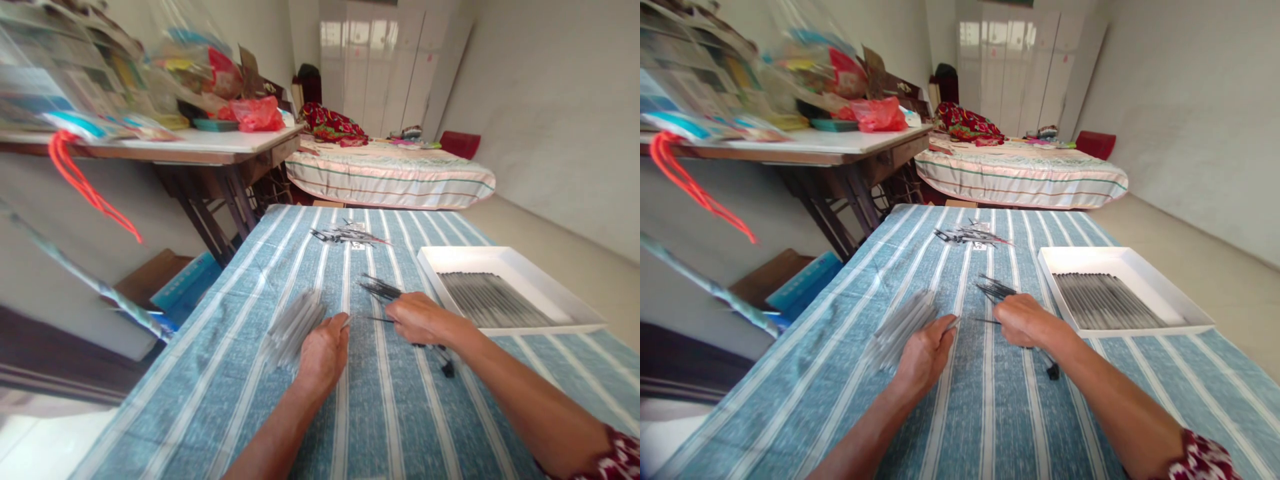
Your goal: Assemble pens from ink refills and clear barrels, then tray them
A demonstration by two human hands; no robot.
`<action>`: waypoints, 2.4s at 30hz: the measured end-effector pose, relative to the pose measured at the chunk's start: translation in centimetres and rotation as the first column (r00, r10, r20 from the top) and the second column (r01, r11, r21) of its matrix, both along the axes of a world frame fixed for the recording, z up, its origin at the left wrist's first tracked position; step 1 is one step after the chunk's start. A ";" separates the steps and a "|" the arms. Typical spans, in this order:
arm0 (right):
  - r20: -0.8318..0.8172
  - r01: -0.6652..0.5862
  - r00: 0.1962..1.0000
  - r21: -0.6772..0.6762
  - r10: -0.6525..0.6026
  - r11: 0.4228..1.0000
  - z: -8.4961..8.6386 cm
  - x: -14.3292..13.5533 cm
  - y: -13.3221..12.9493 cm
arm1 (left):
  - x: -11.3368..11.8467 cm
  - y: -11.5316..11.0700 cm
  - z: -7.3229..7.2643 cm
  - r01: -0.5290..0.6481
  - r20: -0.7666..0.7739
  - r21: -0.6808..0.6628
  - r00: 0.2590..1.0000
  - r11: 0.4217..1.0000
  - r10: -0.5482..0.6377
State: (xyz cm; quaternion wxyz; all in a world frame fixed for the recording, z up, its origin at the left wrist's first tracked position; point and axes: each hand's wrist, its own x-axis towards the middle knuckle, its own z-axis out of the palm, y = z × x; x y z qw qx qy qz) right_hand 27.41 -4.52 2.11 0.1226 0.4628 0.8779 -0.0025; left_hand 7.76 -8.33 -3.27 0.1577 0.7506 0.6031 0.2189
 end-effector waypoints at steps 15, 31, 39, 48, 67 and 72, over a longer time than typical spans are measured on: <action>0.021 -0.046 0.999 0.051 0.045 0.998 0.4 0.3 -0.2 | 0.1 -0.3 0.2 0.070 -0.004 0.001 0.998 0.998 -0.070; 0.010 -0.321 0.945 0.197 0.325 0.926 2.0 -0.8 -1.9 | 0.8 -0.7 0.8 0.243 0.408 -0.108 0.895 0.964 -0.179; -0.216 0.144 0.971 0.200 -0.100 0.969 1.9 3.5 -2.7 | 1.1 -0.4 0.6 0.166 0.738 -0.200 0.673 0.966 0.037; -0.038 0.366 0.929 -0.031 -0.367 0.930 -2.3 5.0 -3.7 | 1.3 -0.7 1.0 0.182 0.759 -0.197 0.650 0.963 0.032; -0.069 0.282 0.957 -0.018 -0.282 0.959 -3.5 3.5 -3.8 | 1.3 -0.7 0.1 0.293 0.682 -0.207 0.727 0.933 -0.077; -0.227 0.252 0.941 -0.022 -0.250 0.967 -4.1 3.5 -3.5 | 1.2 -0.8 -0.1 0.288 0.672 -0.220 0.738 0.932 -0.069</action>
